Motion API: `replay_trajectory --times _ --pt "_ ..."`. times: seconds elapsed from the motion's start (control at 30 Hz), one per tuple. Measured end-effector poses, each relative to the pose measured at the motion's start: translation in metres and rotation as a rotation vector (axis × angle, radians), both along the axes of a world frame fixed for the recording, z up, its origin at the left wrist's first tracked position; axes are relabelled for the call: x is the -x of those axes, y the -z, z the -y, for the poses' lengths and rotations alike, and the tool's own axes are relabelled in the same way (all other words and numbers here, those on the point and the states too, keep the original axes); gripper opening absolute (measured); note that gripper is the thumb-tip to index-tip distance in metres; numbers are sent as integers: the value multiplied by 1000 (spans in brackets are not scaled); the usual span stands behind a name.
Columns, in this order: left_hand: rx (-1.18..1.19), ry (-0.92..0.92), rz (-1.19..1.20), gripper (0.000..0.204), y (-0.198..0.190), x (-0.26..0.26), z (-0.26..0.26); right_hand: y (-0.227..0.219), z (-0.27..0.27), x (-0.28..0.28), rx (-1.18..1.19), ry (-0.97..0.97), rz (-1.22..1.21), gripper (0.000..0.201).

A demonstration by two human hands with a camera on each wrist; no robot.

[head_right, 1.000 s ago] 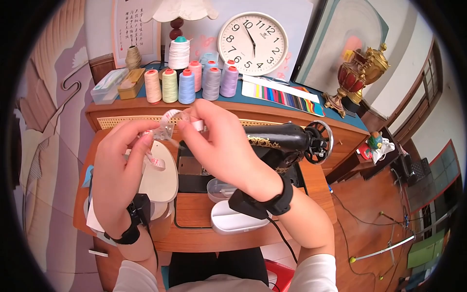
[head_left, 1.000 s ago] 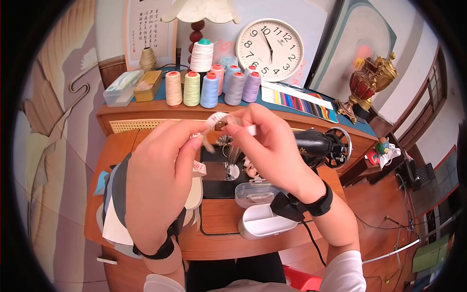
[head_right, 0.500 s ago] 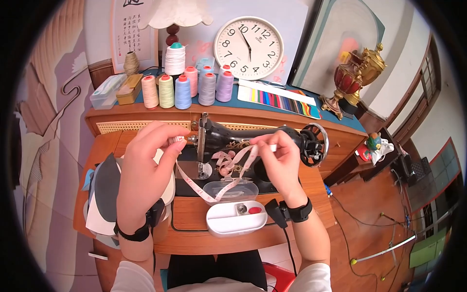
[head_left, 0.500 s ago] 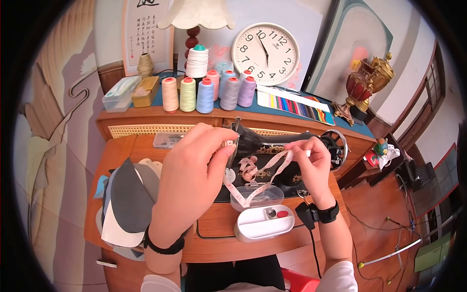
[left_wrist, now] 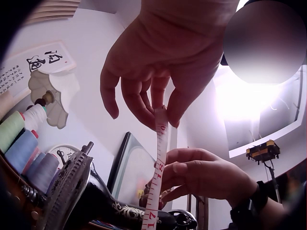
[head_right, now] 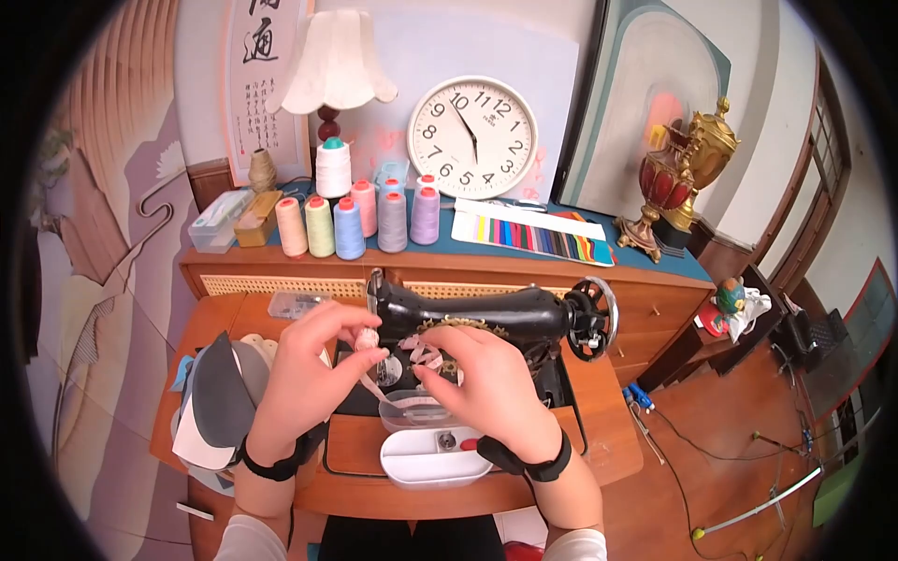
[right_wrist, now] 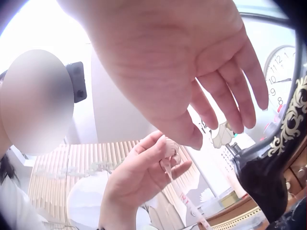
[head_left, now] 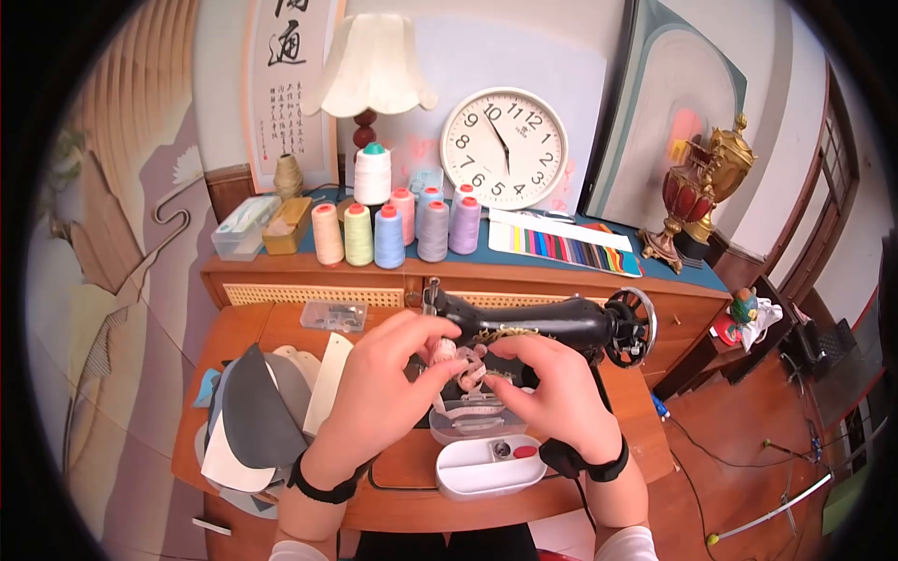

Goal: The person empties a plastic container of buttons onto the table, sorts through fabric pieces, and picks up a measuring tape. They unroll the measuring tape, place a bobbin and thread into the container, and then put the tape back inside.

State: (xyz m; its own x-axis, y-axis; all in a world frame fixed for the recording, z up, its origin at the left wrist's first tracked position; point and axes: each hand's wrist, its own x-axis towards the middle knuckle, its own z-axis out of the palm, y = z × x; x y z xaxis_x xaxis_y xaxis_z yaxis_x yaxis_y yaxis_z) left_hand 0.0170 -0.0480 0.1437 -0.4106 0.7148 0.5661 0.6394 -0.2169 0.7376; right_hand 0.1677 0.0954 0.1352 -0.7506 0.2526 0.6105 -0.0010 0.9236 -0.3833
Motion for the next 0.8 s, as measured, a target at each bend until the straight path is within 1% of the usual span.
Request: replay_trajectory --times 0.03,0.1,0.13,0.17,0.23,0.27,0.3,0.37,0.4,0.43,0.5,0.6,0.63,0.7,0.8 --pt "-9 -7 -14 29 -1 -2 -1 -3 -2 3 -9 -7 -14 27" --pt "-78 17 -23 23 -2 -5 -5 -11 -7 11 224 -125 -13 31" --pt "-98 37 -8 21 -6 -9 -8 -15 -8 12 260 -193 0 34" --pt "-119 57 0 21 -8 -13 -12 -14 -8 15 278 -279 -44 34" --pt "-155 71 20 20 -8 -18 -20 -15 -7 15 332 -364 32 33" --pt "-160 65 39 19 -4 -18 -24 -13 -6 14 384 -358 32 33" --pt "-172 75 61 18 -3 -19 -26 -12 -7 13 337 -339 46 33" --pt "-221 117 134 19 2 -22 -31 -3 -10 12 415 -342 11 32" --pt "-192 118 100 19 3 -21 -32 0 -11 11 464 -335 -8 30" --pt "-173 139 146 18 3 -23 -34 1 -12 10 486 -291 11 27" --pt "-178 92 15 19 4 -21 -37 -2 -16 9 325 -227 34 26" --pt "-230 41 -67 19 7 -19 -42 1 -19 10 214 -174 16 23" --pt "-216 43 -35 19 9 -19 -42 0 -19 10 189 -182 25 23" --pt "-246 -7 -109 18 10 -19 -43 -1 -19 7 200 -205 36 24" --pt "-219 11 -106 18 13 -20 -44 -3 -19 2 210 -186 22 25"
